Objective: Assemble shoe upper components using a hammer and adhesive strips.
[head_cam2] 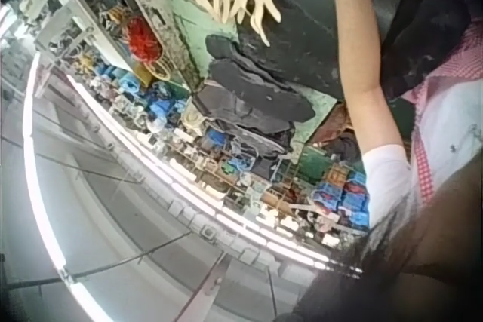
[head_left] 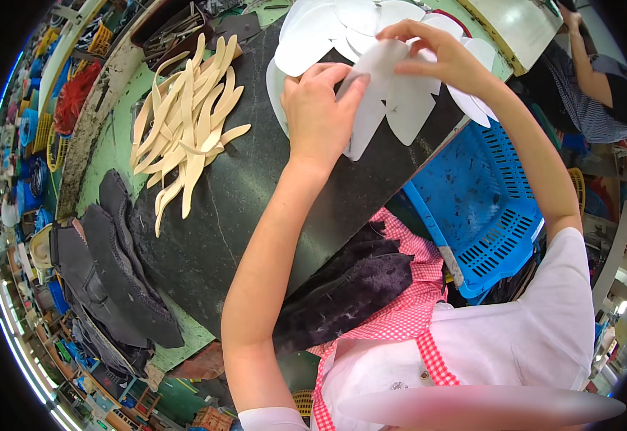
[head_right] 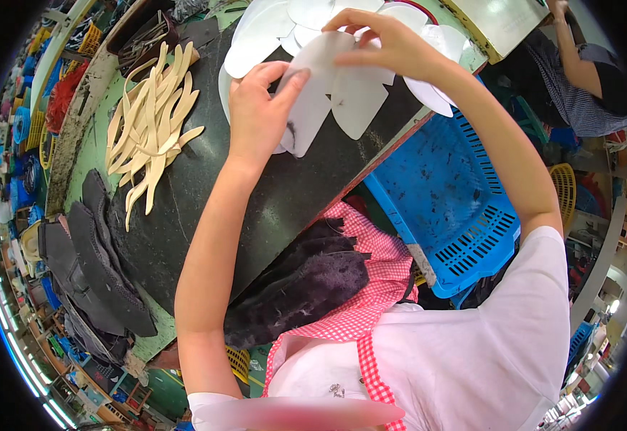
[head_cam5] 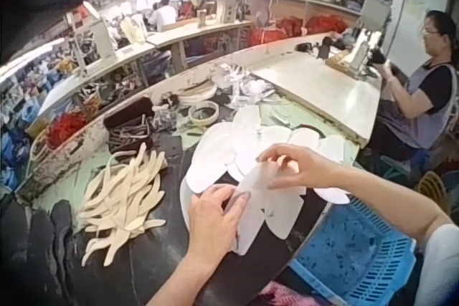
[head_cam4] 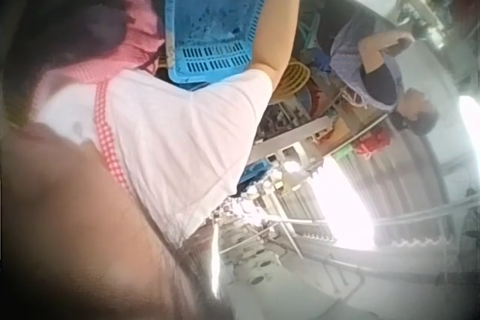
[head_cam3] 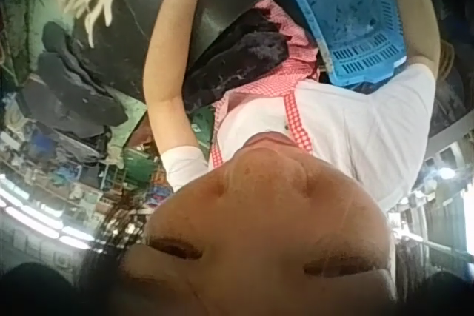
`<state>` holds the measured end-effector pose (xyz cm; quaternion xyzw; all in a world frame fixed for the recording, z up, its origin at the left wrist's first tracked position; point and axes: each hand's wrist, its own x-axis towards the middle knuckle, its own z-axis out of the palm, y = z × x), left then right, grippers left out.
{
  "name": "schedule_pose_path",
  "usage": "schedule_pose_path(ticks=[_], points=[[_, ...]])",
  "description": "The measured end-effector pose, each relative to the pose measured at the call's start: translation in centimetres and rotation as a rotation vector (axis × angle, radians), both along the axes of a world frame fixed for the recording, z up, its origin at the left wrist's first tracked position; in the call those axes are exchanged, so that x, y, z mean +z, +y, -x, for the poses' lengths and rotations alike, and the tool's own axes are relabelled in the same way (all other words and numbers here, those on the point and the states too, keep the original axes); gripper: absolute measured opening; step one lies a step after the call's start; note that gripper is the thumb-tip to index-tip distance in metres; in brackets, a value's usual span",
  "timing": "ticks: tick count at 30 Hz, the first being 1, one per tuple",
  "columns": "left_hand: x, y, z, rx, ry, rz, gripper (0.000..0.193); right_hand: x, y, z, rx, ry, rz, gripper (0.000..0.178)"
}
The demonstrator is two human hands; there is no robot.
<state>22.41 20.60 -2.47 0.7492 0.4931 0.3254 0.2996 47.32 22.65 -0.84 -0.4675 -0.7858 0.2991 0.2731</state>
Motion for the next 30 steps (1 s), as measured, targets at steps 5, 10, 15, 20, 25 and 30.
schedule_pose_path(ticks=[5,10,15,20,25,30], points=[[-0.6,1.7,0.2,0.038,-0.171,0.201,0.044,0.5,-5.9,4.9,-0.193,-0.288,-0.371,0.102],[0.3,2.2,0.5,-0.109,-0.522,0.392,0.032,0.5,-6.8,5.6,-0.208,-0.379,-0.246,0.099],[1.3,2.3,4.7,-0.114,-1.038,0.525,0.025,1.8,-6.6,5.1,-0.115,-0.279,-0.078,0.089],[3.6,-3.0,6.9,-0.271,-0.257,0.058,0.027,4.0,-5.3,2.9,-0.136,0.289,0.055,0.065],[5.2,-8.0,10.0,-0.152,0.037,-0.009,0.025,7.5,-6.9,12.4,0.181,0.007,0.456,0.035],[8.5,-10.0,24.7,0.589,0.293,-0.182,0.035,4.6,-6.1,8.6,0.026,0.326,0.503,0.056]])
